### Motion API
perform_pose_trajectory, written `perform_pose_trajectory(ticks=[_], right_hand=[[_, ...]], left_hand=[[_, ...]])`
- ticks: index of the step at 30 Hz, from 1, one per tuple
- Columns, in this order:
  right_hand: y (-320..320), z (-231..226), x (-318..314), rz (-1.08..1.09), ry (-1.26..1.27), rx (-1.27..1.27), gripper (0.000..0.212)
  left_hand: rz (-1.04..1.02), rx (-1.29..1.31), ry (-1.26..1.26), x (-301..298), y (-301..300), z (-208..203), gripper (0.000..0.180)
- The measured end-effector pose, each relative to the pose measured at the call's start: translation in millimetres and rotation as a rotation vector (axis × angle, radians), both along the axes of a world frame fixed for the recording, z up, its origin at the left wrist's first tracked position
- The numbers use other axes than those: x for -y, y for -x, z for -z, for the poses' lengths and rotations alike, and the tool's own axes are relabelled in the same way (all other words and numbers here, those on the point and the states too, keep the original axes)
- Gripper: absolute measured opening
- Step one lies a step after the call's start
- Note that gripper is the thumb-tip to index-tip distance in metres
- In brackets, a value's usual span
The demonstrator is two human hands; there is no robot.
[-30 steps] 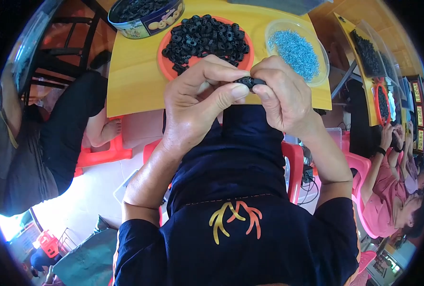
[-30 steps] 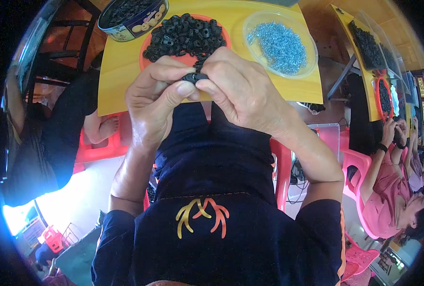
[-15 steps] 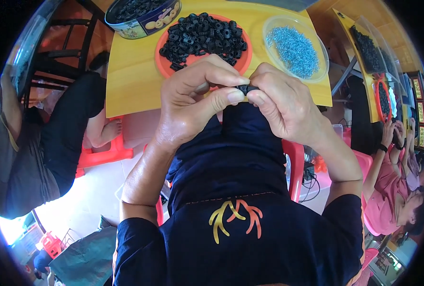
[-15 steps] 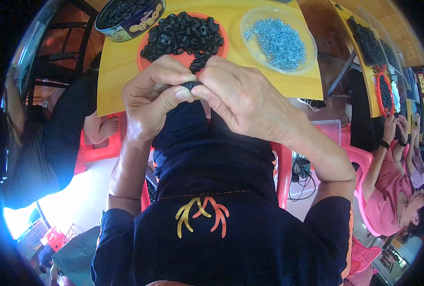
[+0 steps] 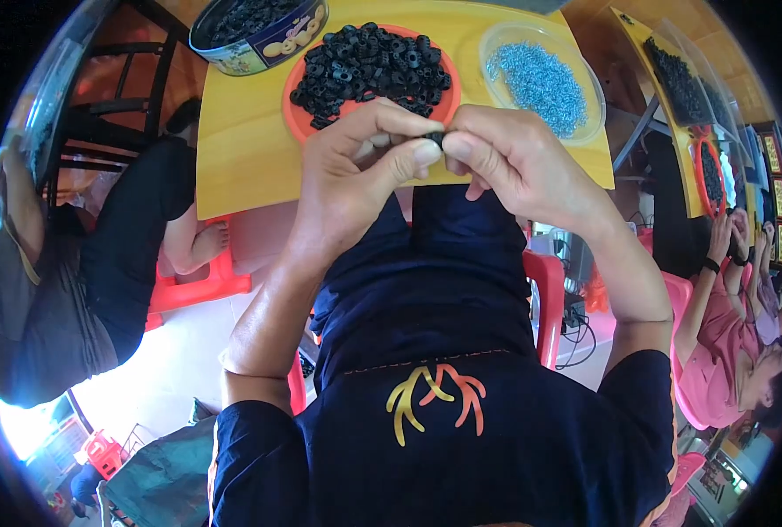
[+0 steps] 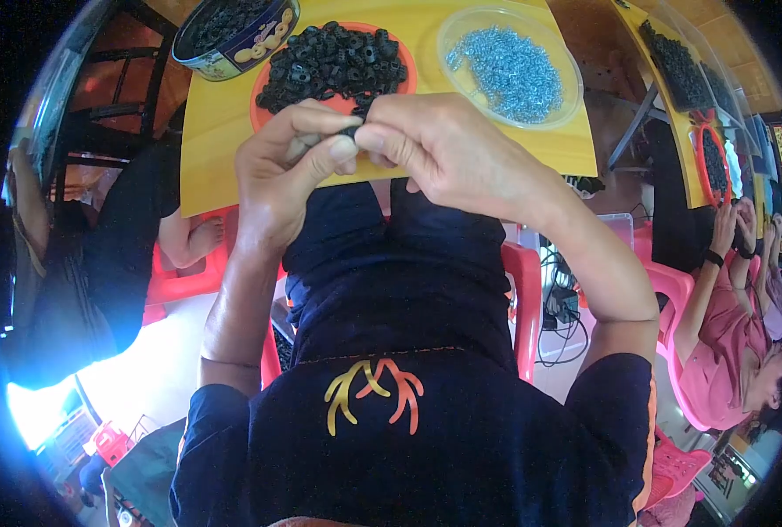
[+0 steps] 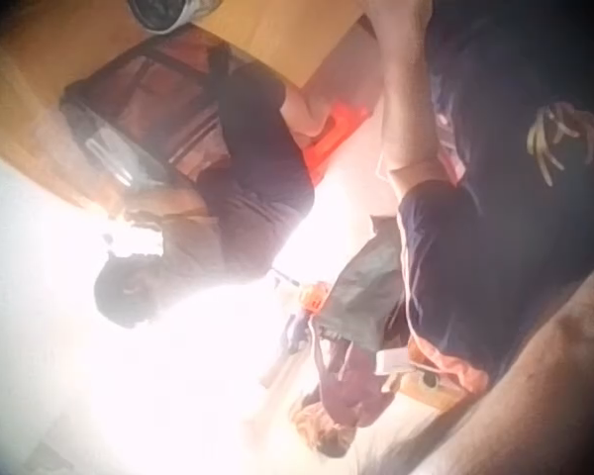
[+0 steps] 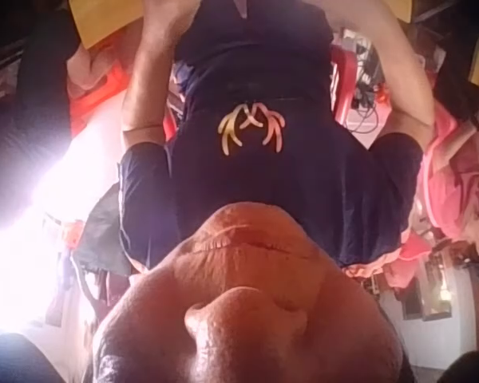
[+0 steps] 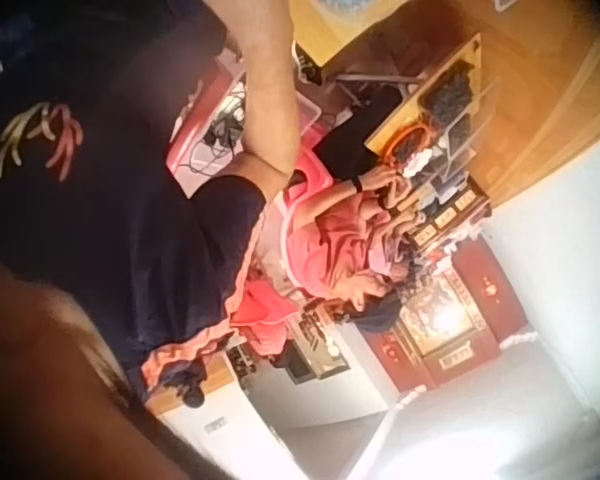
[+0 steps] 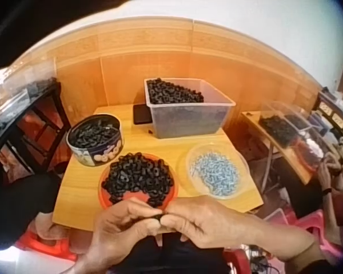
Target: The person assembles garment accessories by hand, inserting small blue beads into black plastic ring components.
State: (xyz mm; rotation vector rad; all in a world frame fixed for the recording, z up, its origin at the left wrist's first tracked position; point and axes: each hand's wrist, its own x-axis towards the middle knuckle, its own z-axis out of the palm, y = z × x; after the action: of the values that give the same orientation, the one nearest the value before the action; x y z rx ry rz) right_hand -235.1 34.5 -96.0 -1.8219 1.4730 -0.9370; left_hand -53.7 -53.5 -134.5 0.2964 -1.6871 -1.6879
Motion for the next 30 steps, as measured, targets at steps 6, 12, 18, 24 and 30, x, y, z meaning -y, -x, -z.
perform_pose_trajectory(ticks=[6,12,18,24,30], right_hand=[[7.0,11.7,0.6,0.006,-0.09,0.361,0.037],[10.8,18.1,-2.1,0.034,-0.095,0.348,0.033],[4.4,10.5,-4.5,0.097,-0.064,0.35,0.025],[5.7,11.2,-3.9,0.159,0.048,0.014,0.02],[16.6,11.4,1.7,0.141,0.227,-0.238,0.021]], left_hand=[[0.023,-0.033,-0.403,-1.7,3.9,6.5,0.018],[0.029,-0.052,-0.404,-1.6,0.6,3.4,0.021],[0.01,-0.02,-0.307,-3.5,3.9,2.1,0.021],[-0.161,0.15,0.221,-5.5,12.7,2.9,0.015],[-0.178,0.258,0.208,30.8,12.3,-1.0,0.016]])
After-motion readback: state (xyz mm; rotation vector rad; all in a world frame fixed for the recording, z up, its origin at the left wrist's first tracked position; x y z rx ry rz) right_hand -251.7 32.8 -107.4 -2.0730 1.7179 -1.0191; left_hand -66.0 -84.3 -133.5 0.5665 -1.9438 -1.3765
